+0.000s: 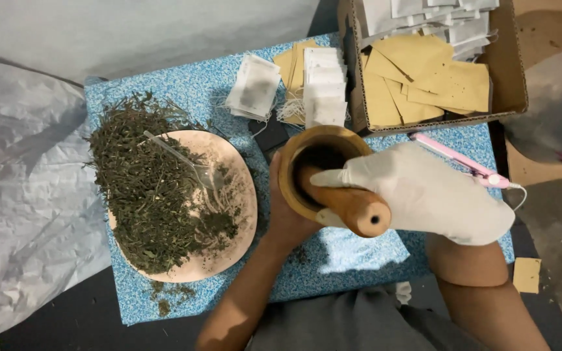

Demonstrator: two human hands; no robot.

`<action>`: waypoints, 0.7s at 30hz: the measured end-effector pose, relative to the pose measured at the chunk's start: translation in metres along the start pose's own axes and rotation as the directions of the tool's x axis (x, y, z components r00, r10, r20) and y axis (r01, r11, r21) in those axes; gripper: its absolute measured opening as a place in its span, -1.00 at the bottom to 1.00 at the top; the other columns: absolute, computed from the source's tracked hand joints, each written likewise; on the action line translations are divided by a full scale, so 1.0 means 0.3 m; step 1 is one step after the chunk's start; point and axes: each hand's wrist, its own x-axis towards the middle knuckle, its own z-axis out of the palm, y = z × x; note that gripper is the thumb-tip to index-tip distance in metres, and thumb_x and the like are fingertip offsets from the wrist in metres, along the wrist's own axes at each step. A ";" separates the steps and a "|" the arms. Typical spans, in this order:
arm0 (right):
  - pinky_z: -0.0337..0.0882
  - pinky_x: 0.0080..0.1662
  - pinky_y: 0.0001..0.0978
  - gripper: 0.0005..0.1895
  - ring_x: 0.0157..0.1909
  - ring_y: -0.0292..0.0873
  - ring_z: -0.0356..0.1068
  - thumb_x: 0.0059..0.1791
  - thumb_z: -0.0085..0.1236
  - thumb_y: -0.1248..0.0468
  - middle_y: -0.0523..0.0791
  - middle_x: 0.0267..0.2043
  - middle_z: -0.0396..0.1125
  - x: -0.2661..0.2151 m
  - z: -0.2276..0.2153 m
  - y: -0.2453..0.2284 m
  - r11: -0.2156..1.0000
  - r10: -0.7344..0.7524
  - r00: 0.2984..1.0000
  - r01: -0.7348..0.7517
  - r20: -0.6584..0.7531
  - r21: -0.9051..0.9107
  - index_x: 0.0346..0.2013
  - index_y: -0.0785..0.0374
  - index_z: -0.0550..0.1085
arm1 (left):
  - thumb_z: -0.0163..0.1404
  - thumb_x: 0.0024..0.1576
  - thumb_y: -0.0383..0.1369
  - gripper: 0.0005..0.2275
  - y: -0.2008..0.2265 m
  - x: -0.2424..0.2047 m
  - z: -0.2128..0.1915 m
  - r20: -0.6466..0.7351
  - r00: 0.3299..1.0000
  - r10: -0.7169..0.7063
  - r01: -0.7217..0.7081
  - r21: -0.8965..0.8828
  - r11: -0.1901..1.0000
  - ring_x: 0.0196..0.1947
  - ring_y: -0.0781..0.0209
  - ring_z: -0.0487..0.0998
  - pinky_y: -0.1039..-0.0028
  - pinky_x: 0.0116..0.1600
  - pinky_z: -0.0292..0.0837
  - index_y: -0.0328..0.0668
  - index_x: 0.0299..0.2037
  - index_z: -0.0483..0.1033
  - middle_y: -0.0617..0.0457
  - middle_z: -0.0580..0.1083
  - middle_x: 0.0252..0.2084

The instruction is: Grinding dried leaves in a wooden mortar and pestle and filling tea bags

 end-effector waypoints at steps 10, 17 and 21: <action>0.40 -0.46 -0.28 -0.62 -0.62 -0.21 0.42 -0.16 0.47 0.22 -0.19 -0.37 0.60 0.007 0.008 -0.017 0.999 -0.031 0.994 0.027 -0.109 -0.039 -0.03 0.10 0.74 | 0.53 -0.06 -0.29 0.12 0.034 0.046 -0.006 0.031 0.999 -0.041 0.043 -0.080 0.996 0.53 -0.15 0.46 0.02 0.67 0.45 -0.10 0.63 -0.09 -0.16 0.25 0.56; 0.40 -0.43 -0.24 -0.67 -0.58 -0.17 0.44 -0.12 0.40 0.20 -0.19 -0.35 0.60 0.006 0.019 -0.016 0.997 0.045 0.988 -0.054 -0.149 -0.057 -0.06 0.07 0.76 | 0.54 -0.09 -0.26 0.01 0.179 0.166 -0.014 0.038 0.999 -0.020 0.022 -0.045 0.999 0.46 -0.05 0.53 0.04 0.66 0.47 -0.05 0.56 0.13 -0.03 0.35 0.45; 0.43 -0.44 -0.23 -0.59 -0.57 -0.13 0.50 -0.13 0.46 0.13 -0.11 -0.40 0.61 0.007 0.022 0.017 0.996 0.085 0.992 -0.083 -0.091 0.033 0.02 0.03 0.77 | 0.53 -0.10 -0.31 0.19 0.070 0.077 -0.008 0.033 0.997 -0.067 0.071 -0.121 0.990 0.55 -0.17 0.45 0.01 0.65 0.45 -0.10 0.68 -0.15 -0.17 0.23 0.61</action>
